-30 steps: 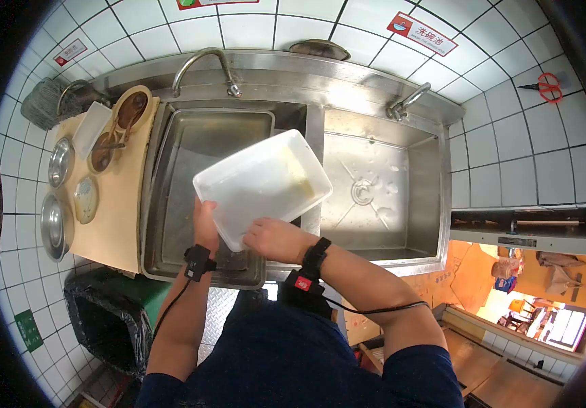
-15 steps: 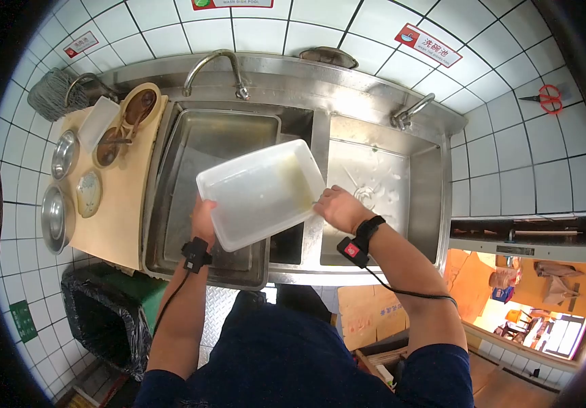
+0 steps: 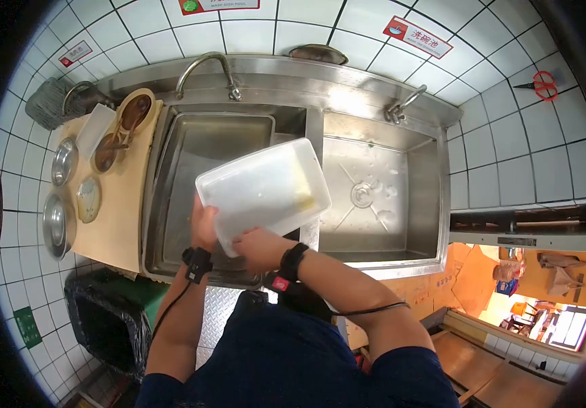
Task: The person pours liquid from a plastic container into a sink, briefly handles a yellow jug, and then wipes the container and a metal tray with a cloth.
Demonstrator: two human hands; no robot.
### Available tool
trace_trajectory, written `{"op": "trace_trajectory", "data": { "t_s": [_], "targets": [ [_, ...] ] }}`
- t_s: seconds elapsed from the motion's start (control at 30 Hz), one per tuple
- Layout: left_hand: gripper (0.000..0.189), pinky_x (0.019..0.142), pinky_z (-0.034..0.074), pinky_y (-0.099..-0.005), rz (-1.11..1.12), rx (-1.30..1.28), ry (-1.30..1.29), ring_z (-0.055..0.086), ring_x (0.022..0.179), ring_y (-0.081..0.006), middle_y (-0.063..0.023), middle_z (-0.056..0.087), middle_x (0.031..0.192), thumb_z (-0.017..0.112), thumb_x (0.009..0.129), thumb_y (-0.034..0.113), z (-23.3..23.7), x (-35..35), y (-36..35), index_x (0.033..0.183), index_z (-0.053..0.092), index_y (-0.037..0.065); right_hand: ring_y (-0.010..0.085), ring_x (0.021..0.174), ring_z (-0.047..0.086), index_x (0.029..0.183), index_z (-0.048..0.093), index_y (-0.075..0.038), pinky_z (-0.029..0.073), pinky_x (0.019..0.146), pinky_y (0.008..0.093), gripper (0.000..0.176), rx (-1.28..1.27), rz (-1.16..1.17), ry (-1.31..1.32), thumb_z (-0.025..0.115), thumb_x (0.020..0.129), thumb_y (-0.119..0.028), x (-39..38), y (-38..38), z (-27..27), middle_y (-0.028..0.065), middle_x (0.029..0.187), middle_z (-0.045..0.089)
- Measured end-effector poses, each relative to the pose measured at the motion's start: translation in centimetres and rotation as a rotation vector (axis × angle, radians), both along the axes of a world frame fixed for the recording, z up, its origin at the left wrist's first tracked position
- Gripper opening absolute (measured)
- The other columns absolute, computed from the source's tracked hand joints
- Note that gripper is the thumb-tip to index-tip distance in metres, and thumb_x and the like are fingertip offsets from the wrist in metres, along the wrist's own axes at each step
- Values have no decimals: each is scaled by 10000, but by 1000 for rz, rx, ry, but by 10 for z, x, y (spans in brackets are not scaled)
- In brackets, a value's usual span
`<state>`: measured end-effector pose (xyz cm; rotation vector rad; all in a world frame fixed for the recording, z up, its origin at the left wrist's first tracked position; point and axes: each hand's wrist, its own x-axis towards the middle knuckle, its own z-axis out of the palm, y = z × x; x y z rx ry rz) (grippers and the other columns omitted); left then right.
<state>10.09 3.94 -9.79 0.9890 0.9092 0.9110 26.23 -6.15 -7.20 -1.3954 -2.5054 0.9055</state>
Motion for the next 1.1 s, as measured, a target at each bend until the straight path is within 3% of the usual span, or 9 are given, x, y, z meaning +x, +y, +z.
{"op": "trace_trajectory", "data": {
  "t_s": [0.23,0.43,0.57,0.67,0.73,0.87,0.93,1.03,1.1],
  "targets": [
    [793,1119,375,-319,-52,31,20,522,1301,-225,-138,526,1423,403,800,-15,-1,-3,2,1583,280,6,320,1096,663,1018,703,-61,523,970,437,265,-1,13,-130,688,764,-137,109,-5,-14,121,1071,706],
    [794,1122,374,-329,-92,47,16,504,1328,-224,-140,517,1443,407,803,-7,8,-2,7,1589,290,7,331,1007,671,988,701,-48,531,945,425,247,-39,7,-486,701,754,-128,162,-10,-29,126,999,721],
    [719,1121,382,-347,-46,29,58,501,1343,-231,-145,517,1462,486,905,66,6,-1,16,1596,296,13,357,958,660,946,690,-40,533,898,455,175,-3,-72,-393,656,787,-105,155,-15,-24,151,927,699],
    [682,1129,385,-349,-30,-175,32,509,1347,-245,-168,494,1498,557,1005,229,-11,-20,27,1607,301,36,380,952,651,943,672,-24,528,882,480,155,-21,-169,-271,626,809,-87,143,-17,-21,166,912,682],
    [725,1110,418,-433,-133,-224,-96,503,1357,-255,-170,453,1539,558,1046,365,-32,-36,26,1631,248,70,408,944,637,966,633,-7,522,875,510,160,82,-249,-80,610,824,-76,131,-21,-21,184,945,665],
    [813,1065,446,-526,25,-405,-118,479,1375,-269,-151,420,1566,555,1049,339,-11,-30,-16,1661,68,119,398,953,644,1022,618,-17,535,844,508,215,82,-329,-10,630,816,-77,100,-28,-25,184,966,660],
    [967,1015,462,-587,146,-397,-132,463,1382,-287,-129,420,1568,609,1027,312,-5,-9,-38,1644,-121,164,394,945,646,1040,616,-20,537,839,507,230,83,-383,9,632,818,-78,83,-28,-24,179,956,657],
    [1079,1032,446,-586,173,-389,-43,462,1373,-310,-145,397,1583,664,996,279,5,28,-54,1622,-210,202,391,924,650,1066,611,-17,543,827,500,246,108,-438,11,639,830,-82,54,-26,-23,177,934,648],
    [1118,1102,398,-529,260,-458,-49,441,1391,-322,-179,347,1609,707,952,256,3,44,-52,1634,-171,140,425,910,629,1019,585,-21,527,819,519,209,103,-480,107,636,820,-63,36,-26,-15,197,945,647]
  ]
}}
